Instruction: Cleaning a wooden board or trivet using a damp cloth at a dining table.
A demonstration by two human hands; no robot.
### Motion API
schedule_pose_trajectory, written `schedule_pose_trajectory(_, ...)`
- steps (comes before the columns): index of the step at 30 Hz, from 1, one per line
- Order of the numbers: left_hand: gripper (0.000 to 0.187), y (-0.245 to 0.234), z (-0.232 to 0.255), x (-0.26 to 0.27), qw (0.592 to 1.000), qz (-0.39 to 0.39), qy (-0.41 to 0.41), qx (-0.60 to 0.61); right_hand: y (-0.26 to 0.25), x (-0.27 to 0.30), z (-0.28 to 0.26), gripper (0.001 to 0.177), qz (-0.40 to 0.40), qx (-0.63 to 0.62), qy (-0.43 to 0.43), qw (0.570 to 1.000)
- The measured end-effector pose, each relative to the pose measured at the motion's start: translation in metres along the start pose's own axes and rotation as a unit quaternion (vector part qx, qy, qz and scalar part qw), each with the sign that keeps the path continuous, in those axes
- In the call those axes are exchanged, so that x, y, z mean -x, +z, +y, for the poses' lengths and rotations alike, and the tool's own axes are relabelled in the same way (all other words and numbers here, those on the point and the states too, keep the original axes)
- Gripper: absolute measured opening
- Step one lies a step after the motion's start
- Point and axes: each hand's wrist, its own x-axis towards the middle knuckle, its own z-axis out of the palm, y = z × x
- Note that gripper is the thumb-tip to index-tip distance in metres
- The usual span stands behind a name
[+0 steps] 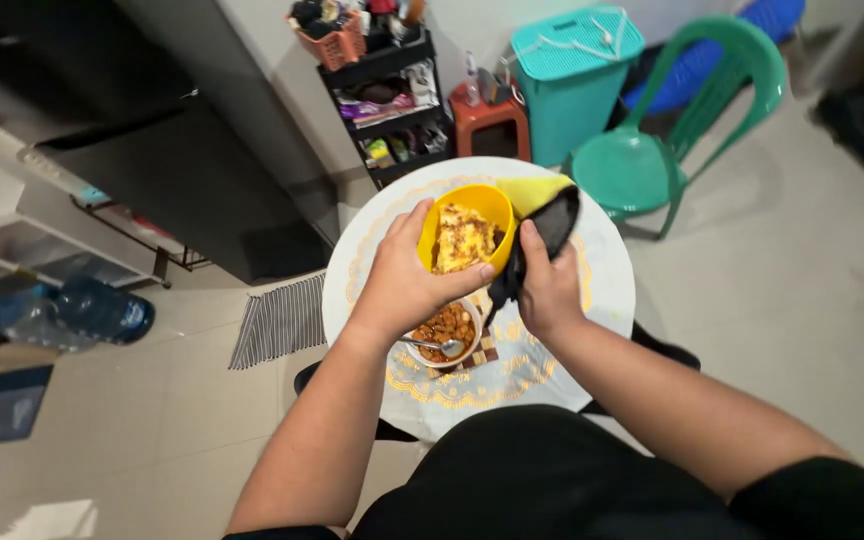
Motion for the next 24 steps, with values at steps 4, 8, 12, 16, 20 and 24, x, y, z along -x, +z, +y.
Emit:
schedule_pose_trajectory(4, 0.100, 0.008, 0.013, -0.010, 1.000, 0.008, 0.015, 0.017, 0.014, 0.027, -0.015, 0.054, -0.114, 0.100, -0.018, 0.988)
schedule_pose_trajectory(8, 0.101, 0.011, 0.026, -0.015, 0.999, -0.005, -0.002, 0.050, 0.046, 0.036, -0.048, 0.050, -0.117, 0.189, -0.255, 0.941)
schedule_pose_trajectory(12, 0.097, 0.012, 0.038, -0.013, 0.997, -0.057, 0.024, 0.039, -0.044, 0.000, 0.016, 0.044, -0.035, 0.030, 0.077, 0.996)
schedule_pose_trajectory(16, 0.095, 0.013, 0.033, -0.012, 0.988, -0.087, 0.008, 0.125, -0.035, 0.011, 0.011, 0.046, 0.031, -0.091, 0.132, 0.987)
schedule_pose_trajectory(20, 0.096, 0.011, 0.040, -0.013, 0.971, -0.057, -0.070, 0.223, 0.012, 0.028, -0.064, 0.057, -0.140, 0.270, -0.344, 0.888)
schedule_pose_trajectory(24, 0.103, 0.006, 0.050, -0.005, 0.953, -0.082, -0.065, 0.284, -0.007, 0.009, -0.053, 0.041, -0.230, 0.186, -0.358, 0.886)
